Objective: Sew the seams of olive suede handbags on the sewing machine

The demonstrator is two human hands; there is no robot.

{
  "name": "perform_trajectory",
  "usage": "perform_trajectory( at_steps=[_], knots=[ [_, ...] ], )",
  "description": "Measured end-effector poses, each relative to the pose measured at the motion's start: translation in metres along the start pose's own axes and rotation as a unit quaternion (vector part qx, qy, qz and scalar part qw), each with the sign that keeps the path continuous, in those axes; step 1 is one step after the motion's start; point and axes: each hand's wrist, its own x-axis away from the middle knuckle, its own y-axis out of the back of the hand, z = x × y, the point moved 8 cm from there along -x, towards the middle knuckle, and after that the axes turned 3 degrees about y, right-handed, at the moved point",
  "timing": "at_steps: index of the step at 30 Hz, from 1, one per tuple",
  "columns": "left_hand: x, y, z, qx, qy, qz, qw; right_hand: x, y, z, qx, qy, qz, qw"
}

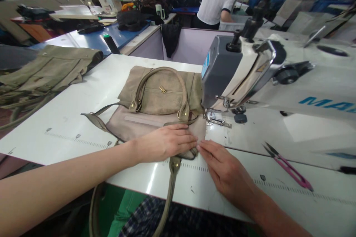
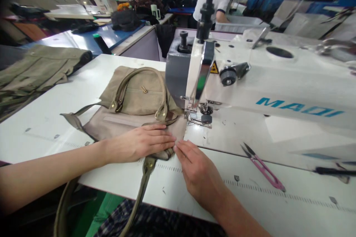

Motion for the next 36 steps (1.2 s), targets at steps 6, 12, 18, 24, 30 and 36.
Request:
perform_trajectory(
  at_steps=[6, 12, 18, 24, 30, 36],
  knots=[
    [-0.005, 0.001, 0.015, -0.013, -0.027, -0.075, 0.997, -0.012, 0.004, -0.019, -0.015, -0.012, -0.01, 1.0],
    [-0.014, 0.001, 0.038, -0.014, -0.031, -0.07, 0.997, -0.018, 0.0, -0.032, 0.037, -0.016, -0.006, 0.999],
    [-0.026, 0.0, 0.064, 0.002, -0.012, -0.063, 0.998, -0.019, -0.003, -0.035, 0.068, -0.068, 0.008, 0.995],
    [-0.037, -0.002, 0.093, 0.031, 0.021, -0.071, 0.997, -0.015, -0.002, -0.039, 0.035, -0.082, -0.015, 0.996],
    [-0.034, 0.002, 0.097, -0.029, 0.113, -0.097, 0.989, -0.01, -0.006, -0.039, 0.051, -0.077, -0.014, 0.996],
    [-0.008, 0.003, 0.125, -0.053, 0.357, -0.052, 0.931, -0.008, -0.01, -0.04, 0.085, -0.078, -0.012, 0.993]
  ],
)
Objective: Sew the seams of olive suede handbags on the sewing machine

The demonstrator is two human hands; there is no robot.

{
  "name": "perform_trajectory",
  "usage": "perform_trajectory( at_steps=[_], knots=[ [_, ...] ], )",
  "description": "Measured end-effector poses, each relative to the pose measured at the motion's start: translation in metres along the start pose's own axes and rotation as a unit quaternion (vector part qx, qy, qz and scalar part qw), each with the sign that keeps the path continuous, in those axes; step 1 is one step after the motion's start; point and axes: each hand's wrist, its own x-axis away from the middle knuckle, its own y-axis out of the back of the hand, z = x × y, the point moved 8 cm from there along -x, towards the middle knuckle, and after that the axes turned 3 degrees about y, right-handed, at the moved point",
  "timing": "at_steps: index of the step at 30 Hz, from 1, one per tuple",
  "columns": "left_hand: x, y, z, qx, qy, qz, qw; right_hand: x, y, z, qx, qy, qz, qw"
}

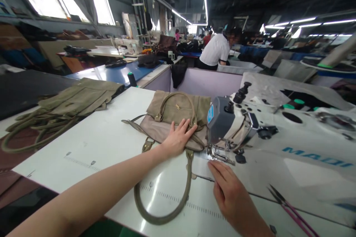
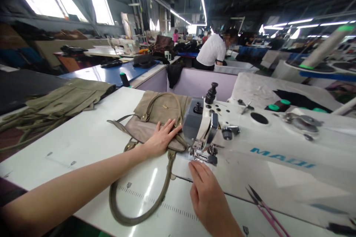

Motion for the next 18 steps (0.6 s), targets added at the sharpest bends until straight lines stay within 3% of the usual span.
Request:
perform_trajectory(
  at_steps=[3, 7, 9, 11, 14, 18],
  knots=[
    [0.04, 0.01, 0.017, 0.002, -0.026, 0.023, 0.999, 0.001, 0.001, 0.0, 0.012, 0.005, -0.01, 1.0],
    [0.148, 0.022, 0.031, 0.053, -0.081, 0.033, 0.995, -0.001, 0.003, 0.002, 0.014, 0.013, -0.023, 1.0],
    [0.199, 0.028, 0.034, 0.067, -0.068, 0.014, 0.995, -0.002, 0.006, 0.003, 0.008, 0.013, -0.032, 0.999],
    [0.233, 0.032, 0.033, 0.058, -0.048, -0.006, 0.997, -0.003, 0.009, 0.004, -0.002, 0.011, -0.041, 0.999],
    [0.251, 0.035, 0.028, 0.032, -0.033, -0.026, 0.999, -0.002, 0.011, 0.005, -0.012, 0.008, -0.045, 0.999],
    [0.244, 0.033, 0.025, 0.017, -0.032, -0.022, 0.999, 0.007, 0.011, 0.008, 0.002, 0.0, -0.056, 0.998]
  ],
)
